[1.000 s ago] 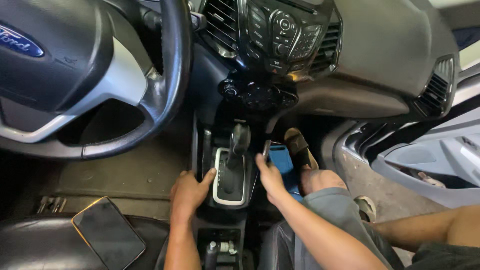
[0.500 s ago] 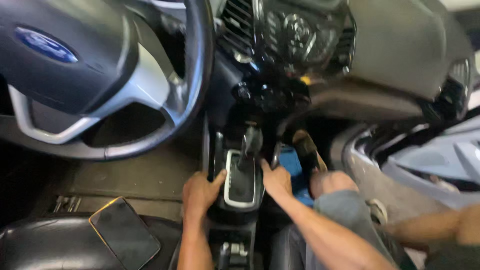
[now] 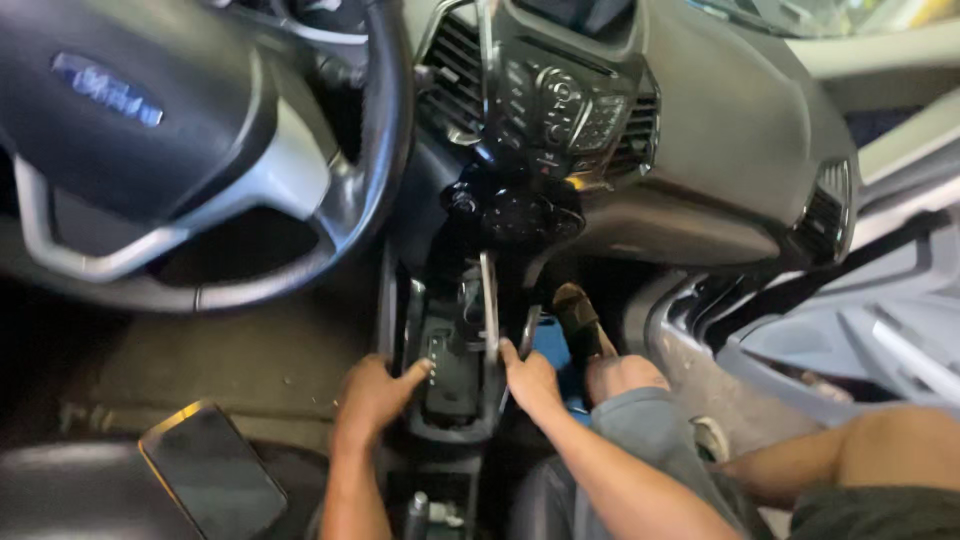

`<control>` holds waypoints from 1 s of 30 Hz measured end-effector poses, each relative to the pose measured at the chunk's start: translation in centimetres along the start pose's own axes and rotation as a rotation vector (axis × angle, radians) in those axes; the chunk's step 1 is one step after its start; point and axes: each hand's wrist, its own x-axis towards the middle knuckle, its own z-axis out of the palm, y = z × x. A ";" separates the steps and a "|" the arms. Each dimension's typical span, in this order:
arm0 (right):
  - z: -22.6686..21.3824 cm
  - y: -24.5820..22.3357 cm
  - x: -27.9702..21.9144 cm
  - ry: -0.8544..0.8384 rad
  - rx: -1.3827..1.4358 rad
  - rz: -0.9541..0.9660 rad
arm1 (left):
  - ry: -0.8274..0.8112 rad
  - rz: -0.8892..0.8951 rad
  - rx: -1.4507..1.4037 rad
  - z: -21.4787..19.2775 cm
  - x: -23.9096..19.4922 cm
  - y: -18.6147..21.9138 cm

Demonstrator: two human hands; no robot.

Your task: The person installs a silver trim piece around the automatic gear shifter in a car. They repeatedly position and press the trim into place, adjusting its fit around the shifter lever and surrounding console area.

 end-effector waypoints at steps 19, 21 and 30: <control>-2.7 -5.5 0.1 0.154 0.165 -0.517 | 0.037 0.018 0.066 0.5 -0.1 0.6; -2.5 -6.0 1.3 0.160 0.179 -0.575 | 0.088 0.091 0.031 0.6 -0.3 0.7; -3.1 -6.1 0.0 -0.108 0.145 -0.248 | 0.146 0.017 -0.086 0.8 -0.7 1.3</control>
